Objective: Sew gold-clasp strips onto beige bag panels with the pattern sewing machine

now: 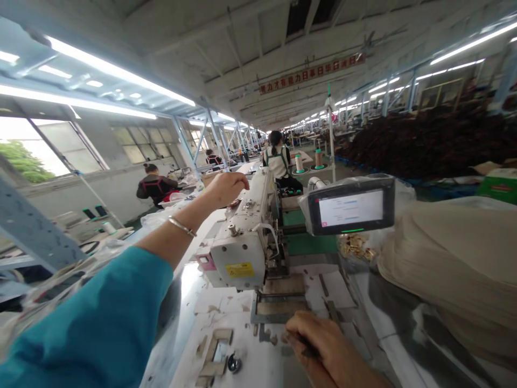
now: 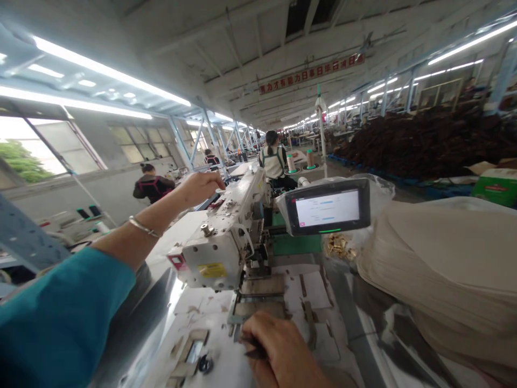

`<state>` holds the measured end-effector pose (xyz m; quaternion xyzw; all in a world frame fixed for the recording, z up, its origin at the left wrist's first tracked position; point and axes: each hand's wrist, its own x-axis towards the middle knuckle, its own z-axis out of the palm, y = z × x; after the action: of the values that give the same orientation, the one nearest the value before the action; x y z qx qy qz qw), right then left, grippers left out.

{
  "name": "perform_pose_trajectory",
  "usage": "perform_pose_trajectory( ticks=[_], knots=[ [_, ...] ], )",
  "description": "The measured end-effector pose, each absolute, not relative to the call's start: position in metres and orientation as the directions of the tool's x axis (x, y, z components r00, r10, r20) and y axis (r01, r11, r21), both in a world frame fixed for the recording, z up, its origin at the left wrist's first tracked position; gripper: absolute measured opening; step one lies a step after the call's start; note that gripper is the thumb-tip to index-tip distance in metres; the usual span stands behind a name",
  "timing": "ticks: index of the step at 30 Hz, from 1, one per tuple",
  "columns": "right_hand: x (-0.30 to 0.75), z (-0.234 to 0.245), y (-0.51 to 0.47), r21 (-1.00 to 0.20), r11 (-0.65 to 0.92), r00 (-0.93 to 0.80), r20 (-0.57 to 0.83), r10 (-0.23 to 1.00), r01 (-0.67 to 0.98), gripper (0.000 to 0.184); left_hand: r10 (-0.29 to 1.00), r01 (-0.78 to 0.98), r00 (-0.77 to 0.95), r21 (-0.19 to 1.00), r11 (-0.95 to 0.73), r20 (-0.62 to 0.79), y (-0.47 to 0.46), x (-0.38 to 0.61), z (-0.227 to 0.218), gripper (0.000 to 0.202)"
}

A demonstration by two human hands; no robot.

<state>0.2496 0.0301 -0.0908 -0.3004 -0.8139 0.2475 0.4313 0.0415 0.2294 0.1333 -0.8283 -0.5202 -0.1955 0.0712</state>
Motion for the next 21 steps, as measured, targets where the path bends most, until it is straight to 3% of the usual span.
perform_pose_trajectory(
  ticks=[14,21],
  knots=[
    [0.25,-0.087,0.03,-0.638,0.734,-0.463,0.59,0.661,0.235,0.011,0.833,0.843,0.537,-0.115,-0.525,0.135,0.284,0.064,0.121,0.041],
    [0.25,-0.087,0.028,-0.654,0.687,-0.495,0.504,0.707,0.316,0.014,0.804,0.781,0.593,-0.272,-0.563,0.037,0.297,0.078,0.119,0.038]
  ],
)
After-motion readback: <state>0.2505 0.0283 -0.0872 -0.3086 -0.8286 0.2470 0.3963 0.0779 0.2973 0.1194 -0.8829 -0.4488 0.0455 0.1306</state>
